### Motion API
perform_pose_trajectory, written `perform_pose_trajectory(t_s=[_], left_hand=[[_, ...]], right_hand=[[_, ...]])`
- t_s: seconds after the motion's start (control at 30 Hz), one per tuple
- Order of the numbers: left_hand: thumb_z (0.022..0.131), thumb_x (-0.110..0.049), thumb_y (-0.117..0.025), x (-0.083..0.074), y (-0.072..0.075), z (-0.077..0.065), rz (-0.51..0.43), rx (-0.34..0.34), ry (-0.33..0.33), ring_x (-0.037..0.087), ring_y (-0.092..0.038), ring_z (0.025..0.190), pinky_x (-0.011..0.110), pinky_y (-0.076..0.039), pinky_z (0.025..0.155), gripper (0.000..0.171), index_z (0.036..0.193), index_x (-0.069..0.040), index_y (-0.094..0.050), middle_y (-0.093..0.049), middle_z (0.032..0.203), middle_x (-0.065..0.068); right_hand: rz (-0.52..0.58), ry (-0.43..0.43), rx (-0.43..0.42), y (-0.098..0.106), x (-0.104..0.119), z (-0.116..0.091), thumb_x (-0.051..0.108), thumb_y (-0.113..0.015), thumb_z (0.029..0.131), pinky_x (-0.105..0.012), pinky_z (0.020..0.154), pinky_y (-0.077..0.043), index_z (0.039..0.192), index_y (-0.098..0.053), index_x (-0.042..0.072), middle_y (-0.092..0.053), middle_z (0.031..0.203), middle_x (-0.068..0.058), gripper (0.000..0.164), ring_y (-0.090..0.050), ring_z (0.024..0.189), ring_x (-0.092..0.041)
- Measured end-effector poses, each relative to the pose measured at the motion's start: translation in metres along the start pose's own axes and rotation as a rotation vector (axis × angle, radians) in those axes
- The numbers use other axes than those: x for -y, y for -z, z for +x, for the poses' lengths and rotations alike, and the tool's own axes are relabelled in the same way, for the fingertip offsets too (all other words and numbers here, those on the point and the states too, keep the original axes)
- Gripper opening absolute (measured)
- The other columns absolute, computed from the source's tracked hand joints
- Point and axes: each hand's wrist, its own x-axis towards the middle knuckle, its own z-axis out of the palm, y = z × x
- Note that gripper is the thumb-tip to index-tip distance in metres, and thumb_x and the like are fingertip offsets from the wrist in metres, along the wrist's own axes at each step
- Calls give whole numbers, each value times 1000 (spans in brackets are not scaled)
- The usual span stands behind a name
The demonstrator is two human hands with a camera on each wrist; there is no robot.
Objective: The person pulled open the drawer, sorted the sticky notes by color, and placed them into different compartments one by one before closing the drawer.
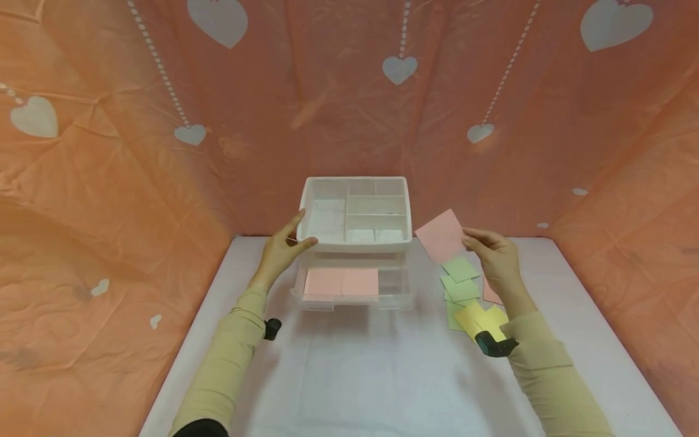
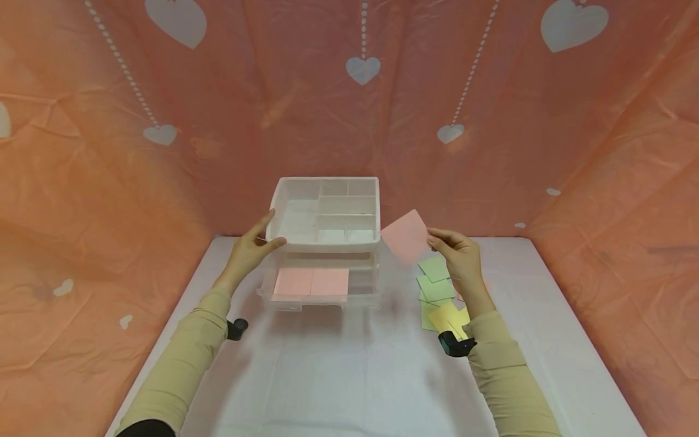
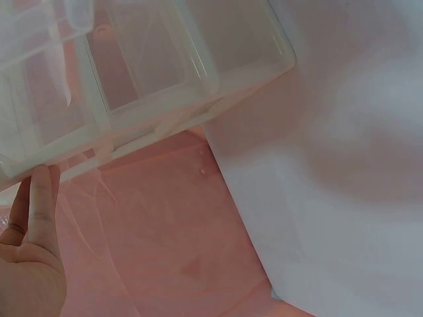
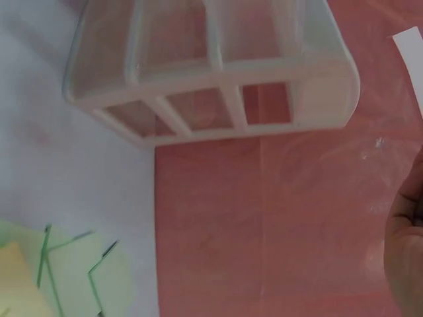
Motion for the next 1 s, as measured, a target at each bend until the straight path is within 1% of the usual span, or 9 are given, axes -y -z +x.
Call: perform_pose_trajectory(t_s=[0.27,0.33,0.4,0.5,0.6,0.67,0.8,0.87,1.0], left_hand=[[78,-54,-66,-1,3,-2,1,9,8,23,-59,88,37,-47,79,72,139,-52,-29,-55,96,9],[79,-54,-65,-2,4,-2,6,15,7,24,-59,90,38,-47,81,71,140,-51,-28,-53,98,9],[80,-54,-65,-3,3,-3,6,17,8,24,-59,91,38,-47,80,71,140,-51,-28,-52,99,8],[80,-54,-64,-3,3,-4,7,24,5,24,-59,90,38,-47,80,71,141,-50,-27,-51,98,8],[81,-53,-64,-1,2,-4,6,30,3,23,-59,89,37,-47,79,71,141,-49,-27,-49,97,7],[81,-52,-65,-1,1,-4,1,29,4,24,-59,89,38,-47,80,71,141,-49,-27,-49,97,8],[80,-52,-65,0,1,-3,4,19,1,24,-60,91,39,-47,82,72,142,-48,-28,-52,99,9],[80,-52,-66,0,1,-2,5,17,0,25,-60,91,40,-48,83,72,142,-47,-29,-53,100,10],[80,-51,-66,-1,2,-2,0,15,9,26,-61,92,41,-48,84,72,141,-48,-29,-55,101,11]], right_hand=[[-79,27,175,-32,4,9,-5,-60,86,-15,75,-51,96,-74,11,-72,87,11,23,-64,80,-2],[-111,7,205,-38,4,11,-4,-60,86,-15,76,-51,96,-74,12,-72,88,12,23,-65,83,0],[-168,-17,231,-44,3,12,-2,-61,87,-15,77,-51,98,-73,10,-71,89,15,21,-65,85,1],[-276,-54,277,-53,-1,13,-1,-61,87,-15,78,-51,102,-71,2,-69,90,20,19,-64,86,4],[-376,-78,337,-60,-7,13,1,-62,87,-16,78,-52,107,-66,-7,-67,92,21,22,-63,85,4],[-418,-96,374,-65,-11,14,1,-62,87,-18,78,-52,108,-65,-9,-68,94,16,24,-63,84,3],[-541,-99,431,-73,-17,15,4,-62,87,-19,77,-51,106,-69,-3,-70,101,-6,21,-63,84,1],[-613,-95,450,-76,-18,15,5,-63,87,-18,75,-50,104,-71,1,-70,103,-13,19,-63,85,0],[-751,-51,513,-80,-21,15,5,-62,88,-22,75,-49,101,-73,6,-71,101,-12,17,-64,90,-10]])
